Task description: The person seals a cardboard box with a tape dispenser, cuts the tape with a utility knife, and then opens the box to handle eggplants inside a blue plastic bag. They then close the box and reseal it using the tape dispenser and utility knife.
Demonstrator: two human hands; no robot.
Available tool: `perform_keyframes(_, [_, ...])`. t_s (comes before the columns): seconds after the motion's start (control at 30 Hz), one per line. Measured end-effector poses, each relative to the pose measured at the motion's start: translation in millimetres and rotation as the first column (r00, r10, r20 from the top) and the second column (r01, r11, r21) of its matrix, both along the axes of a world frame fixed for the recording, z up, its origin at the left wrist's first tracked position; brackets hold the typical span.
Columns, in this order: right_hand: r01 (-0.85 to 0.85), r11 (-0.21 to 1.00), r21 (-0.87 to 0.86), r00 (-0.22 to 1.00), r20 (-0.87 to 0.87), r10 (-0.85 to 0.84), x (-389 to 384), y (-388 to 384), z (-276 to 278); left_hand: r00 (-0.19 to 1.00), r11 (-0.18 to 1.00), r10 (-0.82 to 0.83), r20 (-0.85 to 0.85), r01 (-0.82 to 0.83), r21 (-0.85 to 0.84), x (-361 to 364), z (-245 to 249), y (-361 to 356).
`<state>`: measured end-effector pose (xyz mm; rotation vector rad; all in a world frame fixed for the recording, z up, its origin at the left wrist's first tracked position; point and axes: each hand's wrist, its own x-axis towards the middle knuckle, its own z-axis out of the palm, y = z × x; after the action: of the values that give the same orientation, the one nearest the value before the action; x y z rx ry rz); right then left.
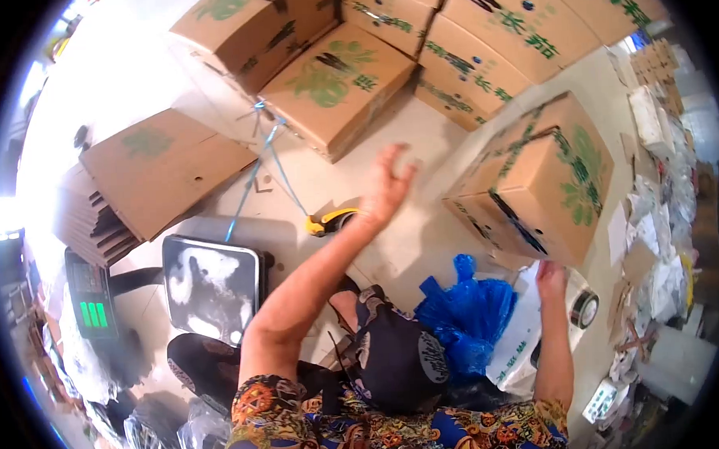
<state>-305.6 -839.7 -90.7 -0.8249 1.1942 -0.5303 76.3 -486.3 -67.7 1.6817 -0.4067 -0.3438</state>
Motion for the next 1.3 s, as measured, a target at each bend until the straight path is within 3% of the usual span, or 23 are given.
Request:
perform_keyframes(0.03, [-0.173,0.983,0.065,0.984,-0.022,0.175,-28,3,-32,0.961,0.987,0.145,0.236,-0.157,0.034,28,-22,27])
perform_keyframes(0.07, [-0.14,0.975,0.172,0.951,-0.251,0.181,-14,48,-30,0.847,0.95,0.261,0.464,-0.309,0.029,55,-38,54])
perform_keyframes(0.1, [-0.401,0.885,0.236,0.819,-0.341,0.462,19,101,3,0.897,0.924,0.296,0.33,-0.356,0.14,78,-34,80])
perform_keyframes(0.13, [-0.511,0.82,0.257,0.776,-0.271,0.569,42,142,12,0.919,0.888,0.343,0.192,-0.384,0.251,94,-26,102])
perform_keyframes(0.17, [-0.605,0.759,0.24,0.68,-0.341,0.649,76,175,23,0.893,0.883,0.445,-0.06,-0.427,0.195,107,-25,115])
perform_keyframes(0.2, [-0.67,0.716,0.198,0.652,-0.304,0.694,100,196,18,0.805,0.863,0.504,-0.314,-0.483,0.148,115,-26,125])
perform_keyframes(0.23, [-0.774,0.623,0.108,0.598,-0.197,0.777,123,206,11,0.757,0.842,0.517,-0.4,-0.533,0.082,115,-27,127])
perform_keyframes(0.33, [-0.905,0.424,-0.036,0.421,-0.206,0.883,203,232,12,0.591,0.848,0.345,-0.729,-0.529,-0.027,125,-68,135])
perform_keyframes(0.4, [-0.938,0.34,-0.07,0.346,-0.254,0.903,244,246,16,0.587,0.862,0.197,-0.785,-0.485,-0.147,122,-66,129])
perform_keyframes(0.53, [-0.954,0.296,-0.038,0.295,-0.272,0.916,279,256,6,0.556,0.8,0.313,-0.77,-0.591,-0.101,133,-66,114])
perform_keyframes(0.73, [-0.944,0.329,-0.018,0.318,-0.309,0.896,287,262,-17,0.488,0.675,0.395,-0.779,-0.729,-0.114,144,-49,111])
perform_keyframes(0.8, [-0.936,0.351,-0.032,0.343,-0.313,0.885,289,258,-24,0.382,0.642,0.348,-0.856,-0.763,-0.08,139,-46,101])
perform_keyframes(0.83, [-0.93,0.366,-0.043,0.36,-0.314,0.878,292,255,-27,0.4,0.643,0.346,-0.849,-0.76,-0.095,136,-41,96])
perform_keyframes(0.93, [-0.916,0.395,-0.071,0.395,-0.334,0.856,298,244,-28,0.48,0.716,0.133,-0.867,-0.651,-0.251,138,-37,106])
perform_keyframes(0.97, [-0.913,0.4,-0.08,0.402,-0.344,0.849,301,242,-26,0.505,0.77,0.164,-0.848,-0.603,-0.21,140,-35,106])
perform_keyframes(1.07, [-0.892,0.435,-0.124,0.448,-0.371,0.813,314,234,-29,0.582,0.838,0.074,-0.81,-0.476,-0.265,148,-71,118])
perform_keyframes(1.13, [-0.86,0.469,-0.202,0.509,-0.405,0.759,334,216,-26,0.537,0.81,0.06,-0.841,-0.519,-0.273,125,-73,115])
perform_keyframes(1.17, [-0.835,0.49,-0.25,0.549,-0.422,0.721,345,207,-22,0.495,0.797,0.135,-0.858,-0.569,-0.203,109,-48,112])
perform_keyframes(1.27, [-0.786,0.491,-0.376,0.618,-0.453,0.642,379,184,2,0.395,0.715,0.18,-0.901,-0.681,-0.155,85,-44,129])
perform_keyframes(1.3, [-0.762,0.504,-0.406,0.645,-0.42,0.638,389,179,5,0.45,0.717,0.131,-0.883,-0.658,-0.229,80,-44,144])
